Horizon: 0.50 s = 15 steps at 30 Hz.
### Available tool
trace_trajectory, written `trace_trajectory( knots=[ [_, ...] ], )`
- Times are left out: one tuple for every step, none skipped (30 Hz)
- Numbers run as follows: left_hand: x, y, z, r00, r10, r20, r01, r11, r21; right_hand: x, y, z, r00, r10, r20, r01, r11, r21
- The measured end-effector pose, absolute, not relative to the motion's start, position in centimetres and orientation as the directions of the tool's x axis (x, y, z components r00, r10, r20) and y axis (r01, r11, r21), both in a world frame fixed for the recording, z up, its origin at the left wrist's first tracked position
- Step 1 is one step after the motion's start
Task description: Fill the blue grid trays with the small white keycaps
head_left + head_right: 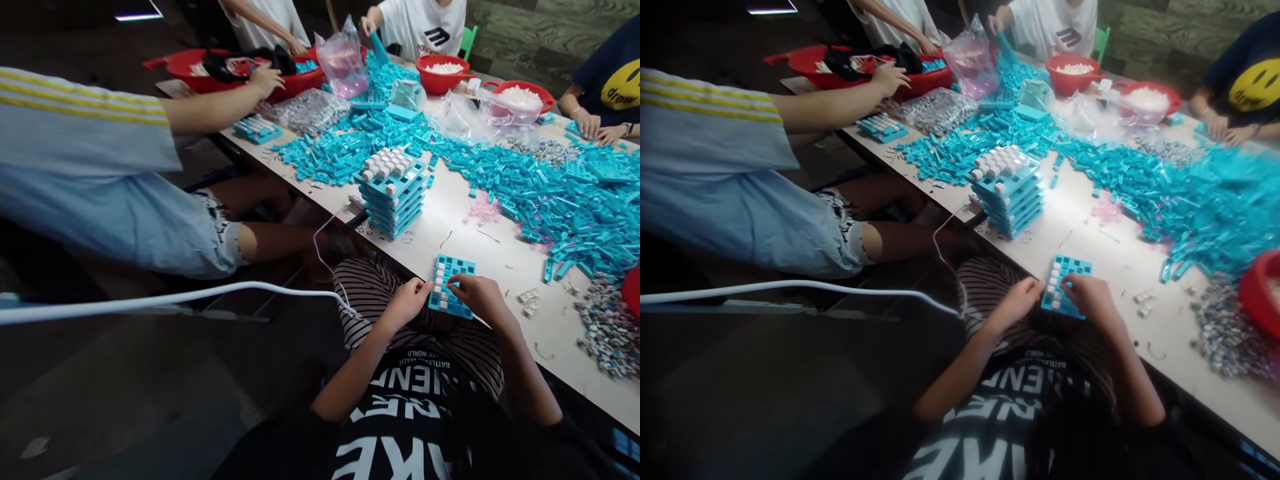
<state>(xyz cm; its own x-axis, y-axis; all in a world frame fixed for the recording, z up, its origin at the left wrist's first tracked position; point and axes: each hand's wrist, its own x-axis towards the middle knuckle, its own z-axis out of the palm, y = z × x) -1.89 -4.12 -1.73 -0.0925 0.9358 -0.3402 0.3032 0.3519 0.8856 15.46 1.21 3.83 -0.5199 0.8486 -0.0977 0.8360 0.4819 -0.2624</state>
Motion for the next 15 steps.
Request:
trace_trajectory(
  knots=[
    [-1.9, -3.9, -2.1, -0.067, 0.935, -0.348, 0.262, 0.353, 0.898, 15.1, 1.3, 3.8, -0.529, 0.837, -0.143, 0.840, 0.491, -0.233],
    [-1.9, -3.8, -2.4, -0.037, 0.934, -0.355, 0.205, 0.355, 0.912, 14.9, 1.3, 3.9, -0.531, 0.828, -0.178, 0.842, 0.494, -0.215],
    [-1.8, -3.7, -2.6, -0.004, 0.930, -0.367, 0.142, 0.364, 0.920, 14.7, 1.3, 3.9, -0.531, 0.823, -0.203, 0.845, 0.494, -0.205],
    [-1.7, -3.5, -2.8, 0.032, 0.922, -0.386, 0.077, 0.383, 0.920, 14.6, 1.3, 3.9, -0.527, 0.822, -0.219, 0.848, 0.491, -0.197],
    [-1.6, -3.4, -3.0, 0.073, 0.909, -0.411, 0.013, 0.411, 0.912, 14.5, 1.3, 3.9, -0.523, 0.821, -0.230, 0.851, 0.490, -0.189],
    [-1.5, -3.4, -3.1, 0.115, 0.892, -0.438, -0.044, 0.445, 0.894, 14.4, 1.2, 4.0, -0.520, 0.819, -0.241, 0.853, 0.488, -0.183],
    [-1.3, -3.3, -3.2, 0.157, 0.871, -0.465, -0.090, 0.482, 0.872, 14.4, 1.2, 4.1, -0.518, 0.818, -0.250, 0.855, 0.488, -0.176],
    [-1.2, -3.2, -3.3, 0.192, 0.852, -0.487, -0.125, 0.513, 0.849, 14.3, 1.3, 4.1, -0.515, 0.817, -0.260, 0.857, 0.488, -0.165],
    [-1.1, -3.1, -3.4, 0.218, 0.837, -0.502, -0.146, 0.537, 0.831, 14.2, 1.3, 4.2, -0.510, 0.816, -0.272, 0.860, 0.488, -0.148],
    [-1.0, -3.1, -3.4, 0.231, 0.826, -0.514, -0.155, 0.553, 0.818, 14.1, 1.3, 4.3, -0.506, 0.815, -0.282, 0.862, 0.491, -0.128],
    [-0.9, -3.1, -3.5, 0.235, 0.819, -0.523, -0.153, 0.563, 0.812, 14.0, 1.3, 4.3, -0.506, 0.813, -0.290, 0.861, 0.497, -0.109],
    [-0.9, -3.0, -3.5, 0.233, 0.817, -0.527, -0.145, 0.565, 0.812, 13.8, 1.3, 4.4, -0.505, 0.811, -0.295, 0.860, 0.503, -0.090],
    [-0.8, -3.0, -3.6, 0.228, 0.820, -0.525, -0.139, 0.561, 0.816, 13.7, 1.3, 4.4, -0.506, 0.809, -0.298, 0.858, 0.509, -0.074],
    [-0.8, -3.0, -3.7, 0.224, 0.823, -0.522, -0.134, 0.556, 0.820, 13.7, 1.3, 4.4, -0.510, 0.807, -0.298, 0.854, 0.516, -0.063],
    [-0.7, -3.0, -3.8, 0.223, 0.825, -0.518, -0.132, 0.552, 0.823, 13.6, 1.2, 4.4, -0.513, 0.805, -0.297, 0.851, 0.522, -0.054]
  ],
)
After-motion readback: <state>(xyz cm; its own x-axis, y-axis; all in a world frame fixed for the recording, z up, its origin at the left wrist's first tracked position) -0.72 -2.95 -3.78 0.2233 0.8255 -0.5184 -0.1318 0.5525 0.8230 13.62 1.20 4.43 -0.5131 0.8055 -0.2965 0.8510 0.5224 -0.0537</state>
